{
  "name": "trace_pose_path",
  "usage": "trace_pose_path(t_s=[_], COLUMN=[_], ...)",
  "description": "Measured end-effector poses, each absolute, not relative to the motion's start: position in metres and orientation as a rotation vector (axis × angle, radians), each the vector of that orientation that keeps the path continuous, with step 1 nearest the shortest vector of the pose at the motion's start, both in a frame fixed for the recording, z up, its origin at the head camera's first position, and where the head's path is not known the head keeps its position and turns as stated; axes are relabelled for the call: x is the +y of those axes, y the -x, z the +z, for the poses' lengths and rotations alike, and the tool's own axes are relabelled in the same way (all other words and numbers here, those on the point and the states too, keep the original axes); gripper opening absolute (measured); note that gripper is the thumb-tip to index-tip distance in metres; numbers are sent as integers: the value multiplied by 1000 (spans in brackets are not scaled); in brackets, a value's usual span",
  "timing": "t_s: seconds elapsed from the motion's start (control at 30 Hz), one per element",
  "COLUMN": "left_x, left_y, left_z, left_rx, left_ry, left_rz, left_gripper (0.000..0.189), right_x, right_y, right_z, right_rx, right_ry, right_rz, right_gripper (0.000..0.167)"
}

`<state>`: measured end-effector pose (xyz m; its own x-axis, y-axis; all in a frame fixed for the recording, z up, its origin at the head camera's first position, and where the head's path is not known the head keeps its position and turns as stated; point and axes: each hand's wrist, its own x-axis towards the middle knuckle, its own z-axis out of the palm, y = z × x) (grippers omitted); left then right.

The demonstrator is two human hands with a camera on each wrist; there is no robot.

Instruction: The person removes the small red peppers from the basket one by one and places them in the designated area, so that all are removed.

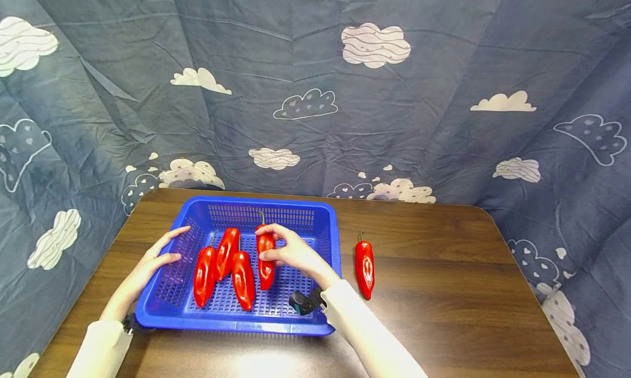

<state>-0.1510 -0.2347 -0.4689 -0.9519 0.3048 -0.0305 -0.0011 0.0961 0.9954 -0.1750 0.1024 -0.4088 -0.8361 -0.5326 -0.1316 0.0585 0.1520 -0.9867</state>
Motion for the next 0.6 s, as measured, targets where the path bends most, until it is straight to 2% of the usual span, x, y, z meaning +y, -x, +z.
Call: trace_pose_path(t_s=[0.6], left_x=[-235], left_y=[152], left_z=[-470], left_rx=[2141], left_ry=[-308], left_rz=[1950], left_gripper=[56], right_x=[121], right_y=[176], right_z=[-402], right_rx=[2031], right_ry=[431], right_rz=[-1757], right_gripper=[45])
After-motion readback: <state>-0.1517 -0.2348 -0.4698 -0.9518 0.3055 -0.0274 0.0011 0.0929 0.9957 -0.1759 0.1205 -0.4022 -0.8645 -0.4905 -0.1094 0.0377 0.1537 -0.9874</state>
